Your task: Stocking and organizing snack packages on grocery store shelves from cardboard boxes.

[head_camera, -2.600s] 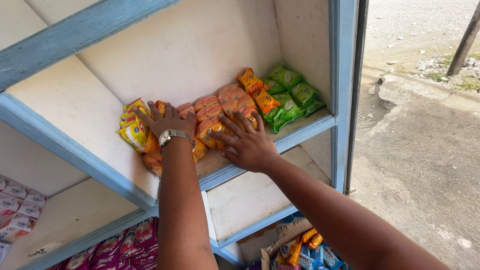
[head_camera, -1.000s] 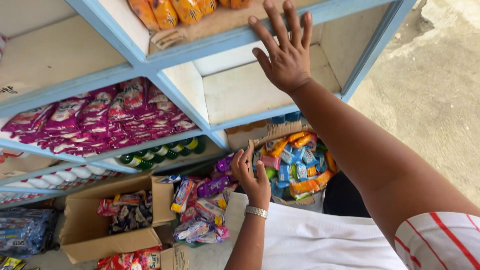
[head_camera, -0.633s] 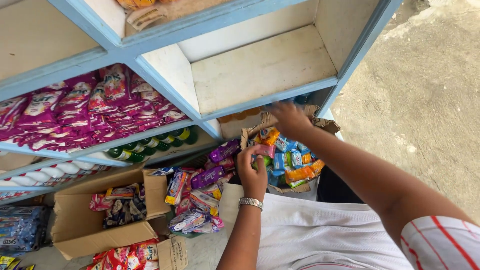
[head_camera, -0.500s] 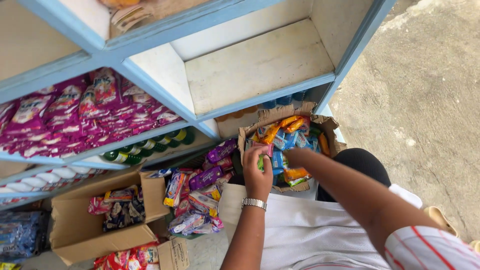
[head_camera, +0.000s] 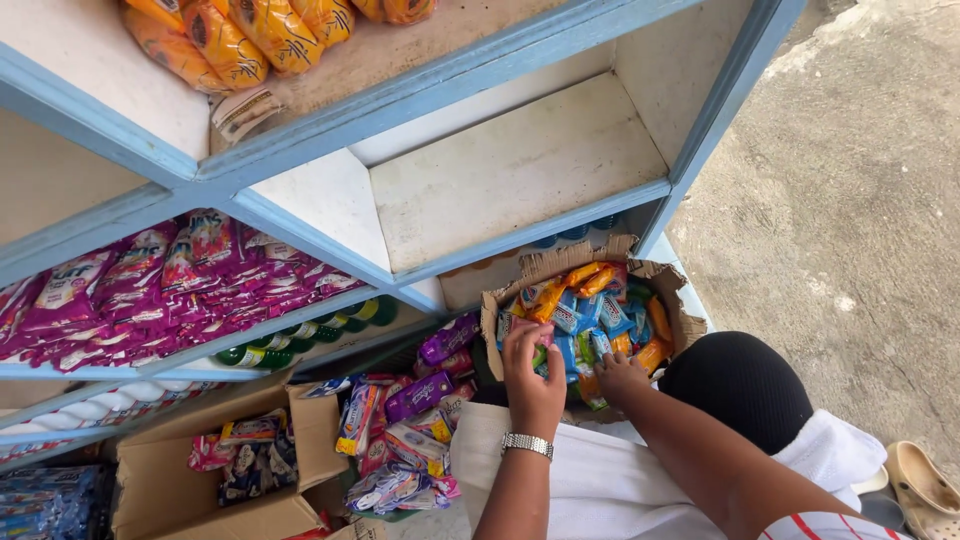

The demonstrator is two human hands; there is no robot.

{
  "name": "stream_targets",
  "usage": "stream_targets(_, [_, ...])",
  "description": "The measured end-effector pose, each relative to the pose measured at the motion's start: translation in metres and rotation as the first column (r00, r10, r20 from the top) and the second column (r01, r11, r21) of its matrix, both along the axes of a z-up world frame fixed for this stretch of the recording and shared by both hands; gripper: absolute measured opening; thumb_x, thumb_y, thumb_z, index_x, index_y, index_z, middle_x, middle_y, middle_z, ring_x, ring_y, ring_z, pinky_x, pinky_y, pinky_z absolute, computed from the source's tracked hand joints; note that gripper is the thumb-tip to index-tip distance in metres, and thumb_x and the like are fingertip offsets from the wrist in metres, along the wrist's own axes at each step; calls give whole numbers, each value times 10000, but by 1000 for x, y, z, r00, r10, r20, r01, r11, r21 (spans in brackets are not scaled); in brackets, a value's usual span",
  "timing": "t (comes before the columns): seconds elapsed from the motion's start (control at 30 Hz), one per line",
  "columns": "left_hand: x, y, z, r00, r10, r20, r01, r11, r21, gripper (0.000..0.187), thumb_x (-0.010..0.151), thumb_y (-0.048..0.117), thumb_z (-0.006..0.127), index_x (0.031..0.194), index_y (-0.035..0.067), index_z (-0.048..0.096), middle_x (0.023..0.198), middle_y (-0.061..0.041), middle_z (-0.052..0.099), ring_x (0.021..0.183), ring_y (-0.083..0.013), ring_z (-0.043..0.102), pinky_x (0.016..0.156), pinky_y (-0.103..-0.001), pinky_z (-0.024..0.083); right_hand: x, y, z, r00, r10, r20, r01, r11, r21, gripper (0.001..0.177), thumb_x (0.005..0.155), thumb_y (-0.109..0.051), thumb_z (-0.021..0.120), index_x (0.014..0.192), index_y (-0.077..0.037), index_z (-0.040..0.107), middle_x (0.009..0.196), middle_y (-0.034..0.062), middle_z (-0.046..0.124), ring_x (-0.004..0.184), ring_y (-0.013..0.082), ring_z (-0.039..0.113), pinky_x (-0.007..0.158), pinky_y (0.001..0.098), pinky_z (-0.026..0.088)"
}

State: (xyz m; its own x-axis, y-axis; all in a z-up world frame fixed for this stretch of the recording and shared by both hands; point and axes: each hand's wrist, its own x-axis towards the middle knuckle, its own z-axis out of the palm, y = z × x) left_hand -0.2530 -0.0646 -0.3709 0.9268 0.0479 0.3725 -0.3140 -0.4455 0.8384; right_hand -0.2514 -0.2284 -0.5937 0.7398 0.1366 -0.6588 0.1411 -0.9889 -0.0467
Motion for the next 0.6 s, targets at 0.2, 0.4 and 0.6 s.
stream_targets(0.2, [0,0,-1,999,1,-49,-2,1000,-11,237,908,26,661,1141,66,679,1218,-122,606,1143,-291,647,965,-406,559,2,-3,7,997,70,-44,-69,998,2,652,937,-239,693,1522,-288,409,1514,33,451,1439,284,386,1074,537,383])
stream_targets(0.4, [-4,2,0,999,-3,-43,2,1000,-28,229,909,17,657,1132,63,676,1222,-120,597,1106,-275,660,939,-387,571,-5,-10,-16,994,104,-20,-104,994,-24,525,945,-299,680,1446,-278,526,1403,50,616,1365,271,532,1060,510,413])
stream_targets(0.6, [-2,4,0,1000,-3,-12,2,998,-56,228,902,4,651,1123,60,670,1205,-119,609,1041,-260,671,907,-369,579,13,-14,20,988,-75,-135,81,996,41,526,1024,-366,587,1511,-277,410,1346,85,628,1260,309,585,979,578,460])
